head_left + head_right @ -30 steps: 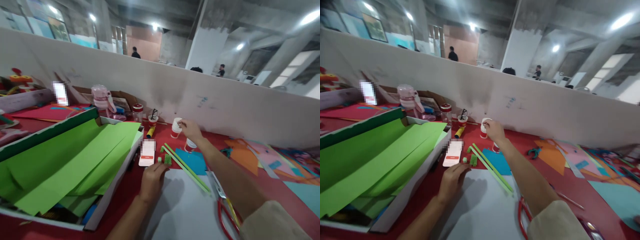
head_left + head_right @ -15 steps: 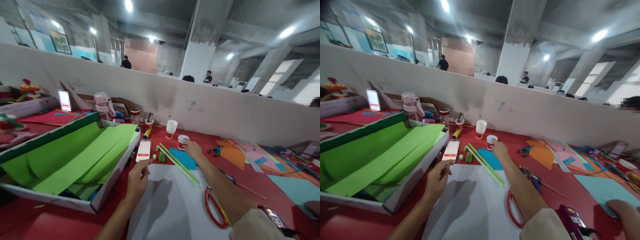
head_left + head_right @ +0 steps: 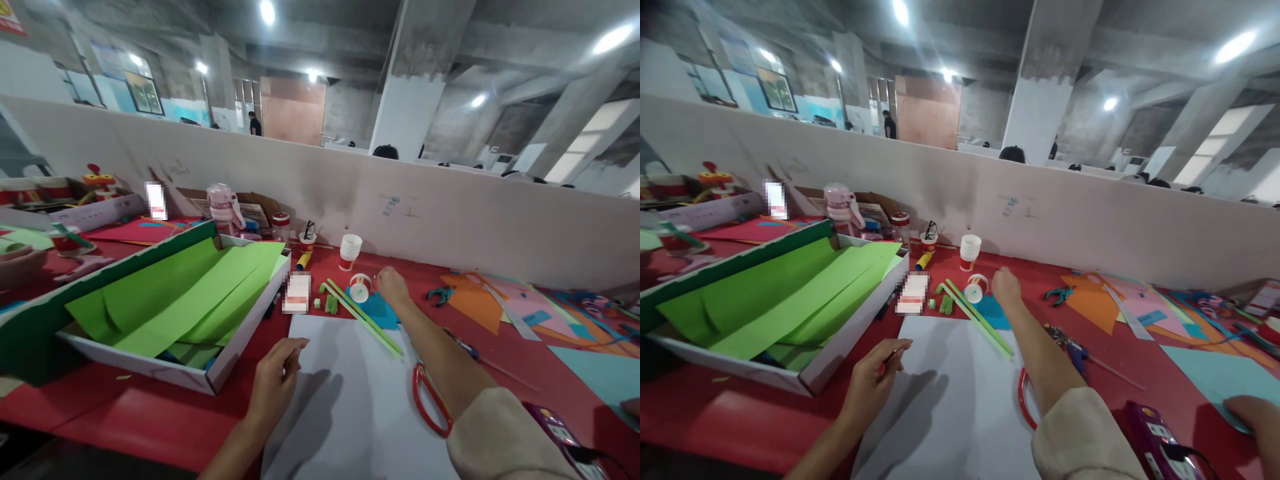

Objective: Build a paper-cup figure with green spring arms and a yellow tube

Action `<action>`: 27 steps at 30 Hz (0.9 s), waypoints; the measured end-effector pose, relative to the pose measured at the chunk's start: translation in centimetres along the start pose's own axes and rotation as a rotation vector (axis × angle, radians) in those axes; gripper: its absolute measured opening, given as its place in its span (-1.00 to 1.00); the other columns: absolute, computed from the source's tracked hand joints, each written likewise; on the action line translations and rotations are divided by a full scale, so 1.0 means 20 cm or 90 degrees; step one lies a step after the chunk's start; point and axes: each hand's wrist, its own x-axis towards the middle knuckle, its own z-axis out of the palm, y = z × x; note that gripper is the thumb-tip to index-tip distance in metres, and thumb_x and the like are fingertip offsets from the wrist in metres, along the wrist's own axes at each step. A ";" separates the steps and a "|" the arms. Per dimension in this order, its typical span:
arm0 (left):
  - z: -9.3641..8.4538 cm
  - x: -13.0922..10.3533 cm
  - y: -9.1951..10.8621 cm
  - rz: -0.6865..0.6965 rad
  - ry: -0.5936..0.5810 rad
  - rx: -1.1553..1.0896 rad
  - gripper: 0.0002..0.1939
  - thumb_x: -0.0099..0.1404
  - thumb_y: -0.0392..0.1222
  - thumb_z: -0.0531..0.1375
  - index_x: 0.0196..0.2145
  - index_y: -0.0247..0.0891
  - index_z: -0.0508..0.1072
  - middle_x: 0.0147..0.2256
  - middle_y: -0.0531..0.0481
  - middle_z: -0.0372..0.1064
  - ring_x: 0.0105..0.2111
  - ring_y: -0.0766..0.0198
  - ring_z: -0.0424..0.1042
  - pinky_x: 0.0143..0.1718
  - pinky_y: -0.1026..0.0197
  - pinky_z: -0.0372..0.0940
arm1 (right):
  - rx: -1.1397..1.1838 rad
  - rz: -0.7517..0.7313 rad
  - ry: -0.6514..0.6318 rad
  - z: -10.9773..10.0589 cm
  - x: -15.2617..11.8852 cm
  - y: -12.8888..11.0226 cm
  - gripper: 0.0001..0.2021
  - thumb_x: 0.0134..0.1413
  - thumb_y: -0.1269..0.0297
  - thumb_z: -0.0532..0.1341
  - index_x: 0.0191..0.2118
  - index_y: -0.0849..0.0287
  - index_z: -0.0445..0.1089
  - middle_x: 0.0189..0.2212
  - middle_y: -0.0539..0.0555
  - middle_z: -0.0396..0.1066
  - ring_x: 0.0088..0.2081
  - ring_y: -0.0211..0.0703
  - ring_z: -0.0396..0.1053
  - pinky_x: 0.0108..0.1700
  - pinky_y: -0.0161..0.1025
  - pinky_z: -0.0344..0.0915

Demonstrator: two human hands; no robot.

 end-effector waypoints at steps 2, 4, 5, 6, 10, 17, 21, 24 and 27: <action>0.00 -0.01 0.00 0.007 0.006 0.004 -0.77 0.31 -0.27 0.09 -0.21 -0.23 0.54 -0.35 -0.03 0.51 -0.52 0.34 0.43 -0.48 0.30 0.37 | 0.025 0.004 0.009 0.00 0.02 -0.02 -0.69 0.28 0.20 0.21 0.08 0.16 0.35 0.06 0.16 0.37 -0.04 -0.05 0.42 -0.04 -0.01 0.42; 0.00 -0.03 0.00 0.008 0.018 0.003 -0.78 0.30 -0.26 0.10 -0.21 -0.22 0.54 -0.36 -0.02 0.50 -0.51 0.33 0.44 -0.47 0.30 0.39 | 0.057 -0.012 -0.003 0.00 0.03 -0.05 -0.68 0.29 0.19 0.19 0.09 0.17 0.34 0.07 0.16 0.36 -0.02 -0.03 0.42 -0.02 0.03 0.41; 0.00 -0.04 0.00 0.003 0.025 0.002 -0.78 0.30 -0.25 0.10 -0.22 -0.22 0.54 -0.37 -0.02 0.51 -0.52 0.33 0.44 -0.47 0.29 0.39 | 0.074 -0.030 -0.019 0.01 0.03 -0.06 -0.65 0.28 0.17 0.21 0.11 0.17 0.33 0.09 0.17 0.35 0.02 0.00 0.40 0.02 0.06 0.38; 0.01 -0.05 -0.01 -0.007 0.032 0.001 -0.79 0.30 -0.23 0.10 -0.23 -0.22 0.54 -0.37 -0.02 0.51 -0.53 0.33 0.44 -0.48 0.29 0.39 | 0.091 -0.054 -0.041 0.01 0.03 -0.07 -0.58 0.22 0.14 0.25 0.14 0.16 0.32 0.13 0.18 0.33 0.08 0.04 0.36 0.08 0.08 0.33; 0.01 -0.07 -0.04 -0.056 0.056 -0.003 -0.79 0.30 -0.15 0.12 -0.25 -0.25 0.54 -0.36 -0.05 0.51 -0.56 0.33 0.41 -0.52 0.30 0.38 | 0.141 -0.145 -0.127 0.05 0.00 -0.10 -0.05 -0.35 0.18 0.54 0.27 0.00 0.22 0.21 0.19 0.26 0.29 0.14 0.13 0.24 0.02 0.11; 0.01 -0.01 -0.02 -0.105 0.049 -0.055 -0.78 0.27 -0.12 0.17 -0.22 -0.24 0.54 -0.30 -0.08 0.52 -0.48 0.30 0.44 -0.45 0.26 0.39 | 0.217 -0.129 -0.026 -0.09 -0.12 -0.15 -0.01 -0.12 0.20 0.43 0.39 0.17 -0.05 0.22 0.30 0.17 0.28 0.18 0.12 0.27 0.05 0.07; 0.07 0.16 0.09 -0.205 -0.100 -0.248 -0.51 0.14 -0.04 0.30 0.02 -0.23 0.44 0.00 -0.21 0.45 -0.11 0.11 0.48 -0.23 0.15 0.44 | 0.388 -0.281 0.141 -0.08 -0.44 -0.25 0.03 -0.16 0.09 0.46 0.39 0.01 -0.07 0.26 0.21 0.13 0.28 0.16 0.13 0.29 0.04 0.10; 0.14 0.30 0.14 -0.238 -0.229 -0.375 -0.30 0.00 -0.07 0.40 0.09 -0.27 0.36 -0.05 -0.20 0.48 -0.11 0.08 0.47 -0.15 0.09 0.43 | 0.453 -0.381 0.190 0.04 -0.68 -0.30 -0.20 0.04 0.14 0.37 0.34 -0.08 0.02 0.25 0.17 0.17 0.29 0.12 0.12 0.30 0.06 0.10; 0.20 0.38 0.10 -0.221 -0.222 -0.341 -0.28 -0.11 -0.19 0.45 0.03 -0.30 0.36 -0.12 -0.13 0.49 -0.15 0.11 0.47 -0.09 0.08 0.40 | 0.527 -0.387 0.170 0.13 -0.76 -0.29 -0.37 0.05 0.13 0.37 0.24 -0.07 0.20 0.21 0.17 0.21 0.27 0.11 0.17 0.29 0.08 0.14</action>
